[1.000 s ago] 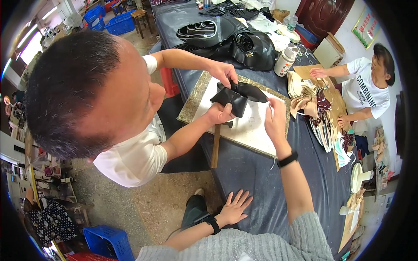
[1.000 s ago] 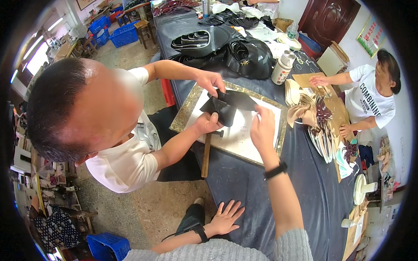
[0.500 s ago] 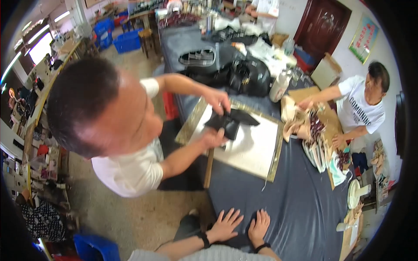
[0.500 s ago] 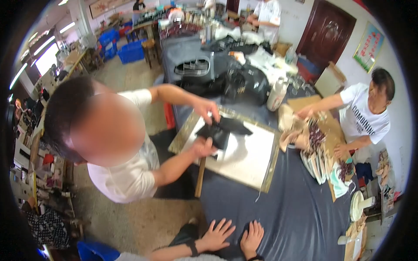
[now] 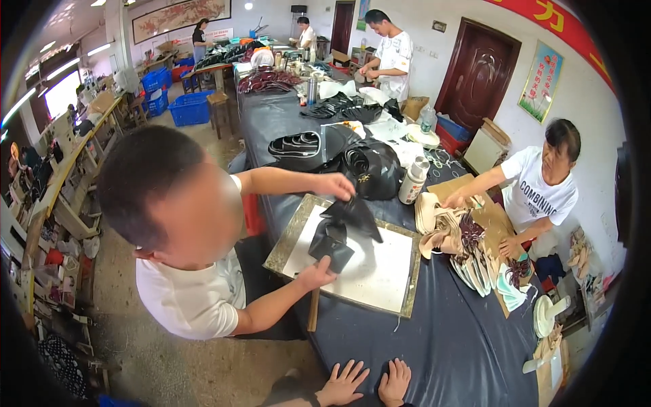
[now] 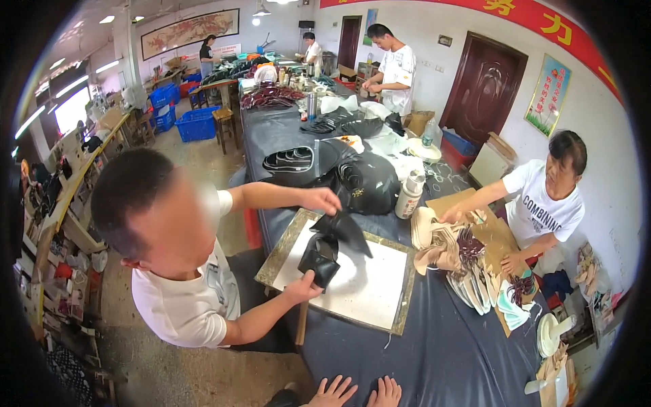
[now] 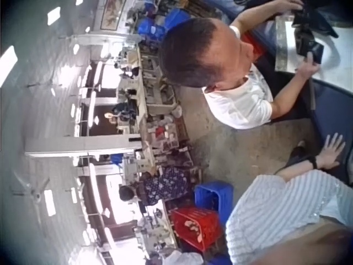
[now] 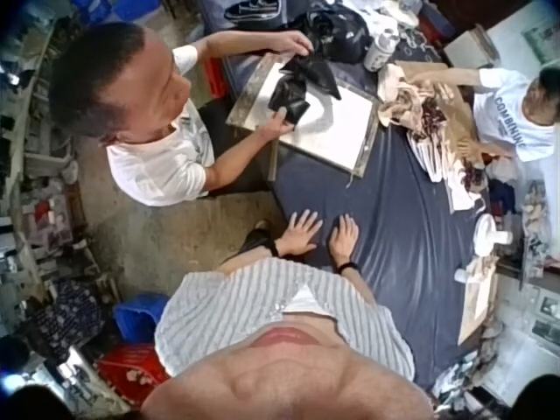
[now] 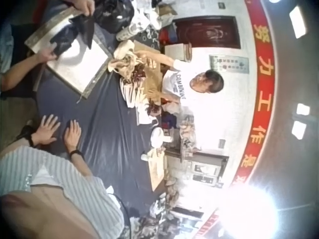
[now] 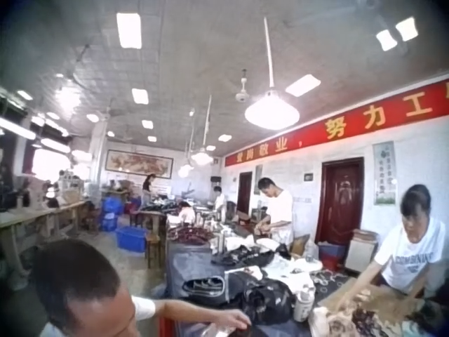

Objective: Assembling and inspecting shoe components at a factory workbench.

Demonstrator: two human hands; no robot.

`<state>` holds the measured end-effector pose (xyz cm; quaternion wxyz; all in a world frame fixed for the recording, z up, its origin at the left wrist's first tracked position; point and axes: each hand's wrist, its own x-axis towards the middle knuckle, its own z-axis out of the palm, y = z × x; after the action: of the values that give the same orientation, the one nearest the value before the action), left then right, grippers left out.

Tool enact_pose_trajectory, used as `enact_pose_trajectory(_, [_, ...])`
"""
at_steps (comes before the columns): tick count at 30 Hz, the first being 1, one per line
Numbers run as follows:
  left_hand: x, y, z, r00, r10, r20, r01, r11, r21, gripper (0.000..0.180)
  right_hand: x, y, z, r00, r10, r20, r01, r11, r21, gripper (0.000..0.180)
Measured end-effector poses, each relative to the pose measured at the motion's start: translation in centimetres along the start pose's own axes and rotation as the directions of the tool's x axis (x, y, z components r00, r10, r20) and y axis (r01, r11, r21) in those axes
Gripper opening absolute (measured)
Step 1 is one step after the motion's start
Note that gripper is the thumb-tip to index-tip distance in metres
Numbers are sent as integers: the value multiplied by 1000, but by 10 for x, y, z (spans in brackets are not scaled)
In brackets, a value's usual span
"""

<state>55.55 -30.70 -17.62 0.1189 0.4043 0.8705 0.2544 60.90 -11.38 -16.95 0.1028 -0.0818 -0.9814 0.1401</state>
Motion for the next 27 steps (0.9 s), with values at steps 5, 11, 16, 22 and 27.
enact_pose_trajectory(5, [2, 1, -14, 969, -49, 241, 54, 998, -13, 84, 2, -4, -1, 999, 33, 26, -33, 999, -15, 44])
enact_pose_trajectory(11, [4, 1, -16, 964, -16, 265, 28, 999, -44, 85, 0, 1, 2, 998, 68, 15, -67, 997, -33, 44])
enact_pose_trajectory(16, [3, -1, -10, 964, -5, 266, 17, 999, -46, 83, 2, 0, 1, 997, 67, 39, -65, 997, -48, 42])
enact_pose_trajectory(22, [7, 1, -13, 964, -11, 264, 23, 999, -43, 83, 4, 3, 0, 998, 52, 39, -50, 997, -63, 43])
enact_pose_trajectory(27, [4, 4, -17, 959, -49, 280, 59, 998, -29, 83, 1, 0, -3, 998, 44, 48, -42, 999, -31, 44])
